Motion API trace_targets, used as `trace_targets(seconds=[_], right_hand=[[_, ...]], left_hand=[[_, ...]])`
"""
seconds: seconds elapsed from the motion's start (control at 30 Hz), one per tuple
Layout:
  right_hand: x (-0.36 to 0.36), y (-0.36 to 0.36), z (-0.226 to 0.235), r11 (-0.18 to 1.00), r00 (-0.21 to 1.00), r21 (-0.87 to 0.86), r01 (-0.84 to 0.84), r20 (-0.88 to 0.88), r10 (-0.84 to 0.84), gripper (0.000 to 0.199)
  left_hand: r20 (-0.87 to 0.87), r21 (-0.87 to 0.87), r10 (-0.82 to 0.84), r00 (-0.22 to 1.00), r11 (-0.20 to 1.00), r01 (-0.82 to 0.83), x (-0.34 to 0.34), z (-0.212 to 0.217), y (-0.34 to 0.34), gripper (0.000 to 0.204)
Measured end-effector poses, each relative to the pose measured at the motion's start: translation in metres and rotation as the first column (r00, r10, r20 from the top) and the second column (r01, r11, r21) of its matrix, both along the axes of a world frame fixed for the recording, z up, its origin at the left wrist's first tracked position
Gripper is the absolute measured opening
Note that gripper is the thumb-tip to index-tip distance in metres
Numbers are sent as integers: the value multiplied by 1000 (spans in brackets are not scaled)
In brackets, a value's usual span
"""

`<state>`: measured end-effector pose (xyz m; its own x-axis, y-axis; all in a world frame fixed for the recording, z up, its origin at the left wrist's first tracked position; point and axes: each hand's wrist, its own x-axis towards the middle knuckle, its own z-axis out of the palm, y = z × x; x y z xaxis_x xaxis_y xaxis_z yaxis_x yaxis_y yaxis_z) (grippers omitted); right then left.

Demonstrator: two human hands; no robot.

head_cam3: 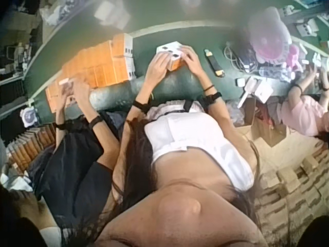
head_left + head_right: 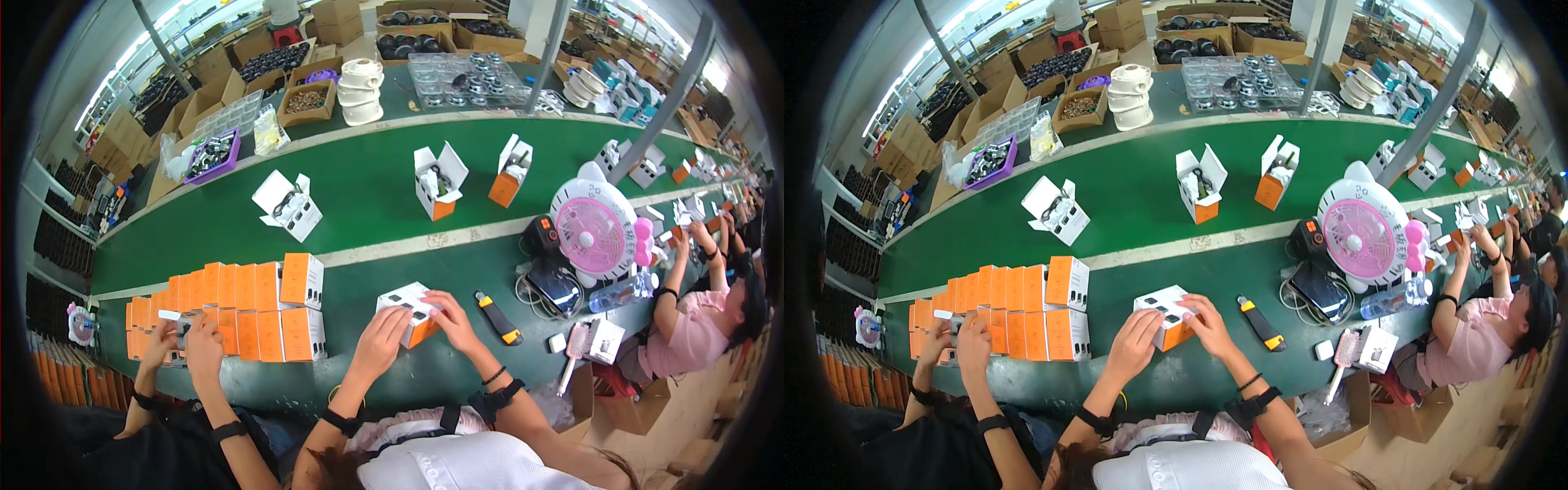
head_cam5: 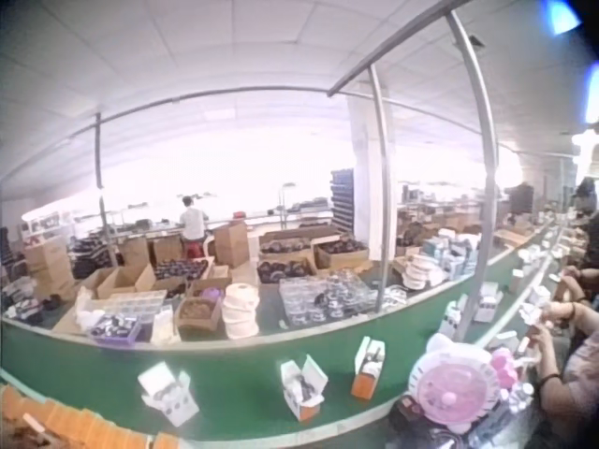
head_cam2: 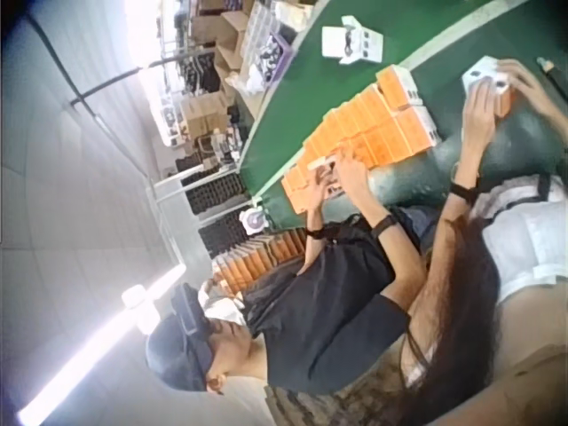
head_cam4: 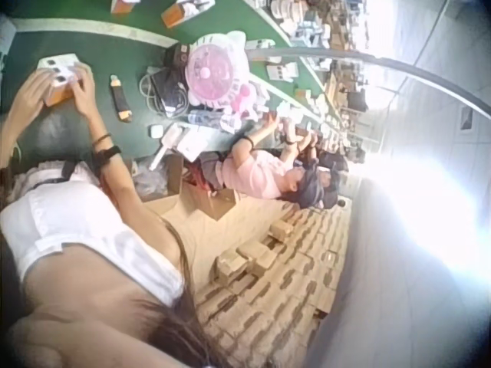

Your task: Assemble and pack electronic components into small cardboard boxes on a factory production line.

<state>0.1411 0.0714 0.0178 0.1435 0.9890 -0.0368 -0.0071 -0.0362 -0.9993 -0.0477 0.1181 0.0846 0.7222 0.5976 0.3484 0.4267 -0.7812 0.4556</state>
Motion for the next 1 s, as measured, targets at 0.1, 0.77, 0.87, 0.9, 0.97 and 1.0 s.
trace_targets(seconds=[0.1,0.77,0.87,0.9,0.97,1.0], right_hand=[[4,-1,-15,998,999,51,44,1,-44,21],[16,3,-32,952,890,-81,294,387,-242,31],[19,9,-4,938,911,-75,339,273,-308,20],[21,10,7,937,908,-9,349,252,-336,16],[22,6,30,954,909,49,295,294,-296,14],[20,4,40,969,851,139,204,464,-245,17]], left_hand=[[17,-30,-16,1000,999,16,6,6,6,52],[29,341,22,999,939,-30,14,-14,12,23],[29,272,64,998,960,-70,7,-25,1,38],[45,179,92,995,979,-98,8,-29,-4,43],[2,132,87,996,987,-86,8,-36,-14,63],[-104,84,71,992,995,-62,7,-39,-20,71]])
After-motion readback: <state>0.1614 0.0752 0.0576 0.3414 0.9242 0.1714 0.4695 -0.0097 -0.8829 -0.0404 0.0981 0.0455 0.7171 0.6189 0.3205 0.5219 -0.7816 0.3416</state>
